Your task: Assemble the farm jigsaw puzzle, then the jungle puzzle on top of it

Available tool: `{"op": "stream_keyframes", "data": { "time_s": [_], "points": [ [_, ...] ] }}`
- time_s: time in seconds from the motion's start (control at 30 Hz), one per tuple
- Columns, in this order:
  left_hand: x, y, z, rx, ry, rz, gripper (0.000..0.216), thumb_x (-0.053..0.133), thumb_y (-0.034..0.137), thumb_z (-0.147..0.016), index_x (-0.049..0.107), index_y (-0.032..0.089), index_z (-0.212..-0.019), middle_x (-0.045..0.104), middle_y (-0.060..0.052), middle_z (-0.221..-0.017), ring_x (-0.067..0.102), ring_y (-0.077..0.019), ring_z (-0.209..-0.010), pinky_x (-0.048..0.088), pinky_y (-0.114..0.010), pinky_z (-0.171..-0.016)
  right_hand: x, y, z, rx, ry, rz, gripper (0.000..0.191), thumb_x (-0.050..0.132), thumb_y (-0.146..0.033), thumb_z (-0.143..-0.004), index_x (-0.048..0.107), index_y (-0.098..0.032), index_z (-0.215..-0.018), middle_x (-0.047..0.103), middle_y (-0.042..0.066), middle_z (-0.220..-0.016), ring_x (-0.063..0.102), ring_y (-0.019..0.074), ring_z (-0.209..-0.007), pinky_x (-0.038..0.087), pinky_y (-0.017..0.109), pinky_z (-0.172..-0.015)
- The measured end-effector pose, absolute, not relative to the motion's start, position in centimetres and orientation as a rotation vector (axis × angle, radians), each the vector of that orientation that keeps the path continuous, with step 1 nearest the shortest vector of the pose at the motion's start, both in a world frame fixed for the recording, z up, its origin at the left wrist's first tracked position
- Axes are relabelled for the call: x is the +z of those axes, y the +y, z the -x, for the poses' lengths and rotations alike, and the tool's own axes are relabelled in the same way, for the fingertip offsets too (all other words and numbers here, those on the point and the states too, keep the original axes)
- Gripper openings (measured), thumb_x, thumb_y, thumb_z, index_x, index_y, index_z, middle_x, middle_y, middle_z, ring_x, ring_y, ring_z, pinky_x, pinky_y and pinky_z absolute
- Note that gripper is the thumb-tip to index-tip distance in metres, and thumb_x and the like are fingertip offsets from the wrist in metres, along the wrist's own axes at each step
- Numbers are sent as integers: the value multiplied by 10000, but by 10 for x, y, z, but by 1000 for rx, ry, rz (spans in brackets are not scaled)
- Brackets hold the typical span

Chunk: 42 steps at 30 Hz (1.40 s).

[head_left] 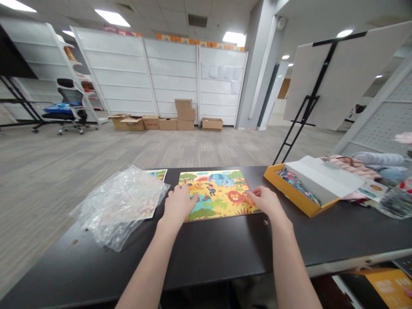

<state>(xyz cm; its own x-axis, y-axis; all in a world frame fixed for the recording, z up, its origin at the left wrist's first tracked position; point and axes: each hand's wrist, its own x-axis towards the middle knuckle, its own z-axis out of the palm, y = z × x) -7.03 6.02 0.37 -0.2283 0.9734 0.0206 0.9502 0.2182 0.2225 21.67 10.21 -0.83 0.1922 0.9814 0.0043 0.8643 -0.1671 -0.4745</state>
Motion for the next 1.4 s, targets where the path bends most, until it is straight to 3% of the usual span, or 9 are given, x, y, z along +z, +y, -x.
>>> {"op": "stream_keyframes", "data": {
  "time_s": [0.4,0.77,1.07,1.4],
  "points": [
    [3,60,75,371,2307,-1859,506,513,476,-905,600,121,-1255,641,-207,-1259,632,-349,-1170,487,-405,-947,-12,108,-217,425,-1737,1996,246,655,-365,-859,717,-148,-956,763,108,-992,695,212,-898,455,274,-744],
    [-4,64,76,415,2303,-1874,503,517,483,-901,614,123,-1239,636,-194,-1269,621,-334,-1195,475,-384,-988,-8,109,-212,413,-1757,2055,363,579,-450,-894,761,-136,-916,777,136,-935,713,247,-889,435,276,-671],
    [-5,63,88,439,2236,-1920,570,502,515,-896,628,102,-1269,647,-194,-1269,645,-316,-1161,481,-356,-983,-4,101,-216,412,-1842,2085,364,575,-439,-891,733,-165,-711,752,122,-773,693,245,-773,388,279,-588],
    [9,48,96,190,2134,-2010,573,535,520,-901,640,115,-1293,687,-191,-1246,649,-330,-1151,495,-373,-952,4,82,-228,476,-1859,2108,405,575,-465,-893,667,-189,-611,722,83,-689,667,219,-707,368,269,-559]
  ]
}}
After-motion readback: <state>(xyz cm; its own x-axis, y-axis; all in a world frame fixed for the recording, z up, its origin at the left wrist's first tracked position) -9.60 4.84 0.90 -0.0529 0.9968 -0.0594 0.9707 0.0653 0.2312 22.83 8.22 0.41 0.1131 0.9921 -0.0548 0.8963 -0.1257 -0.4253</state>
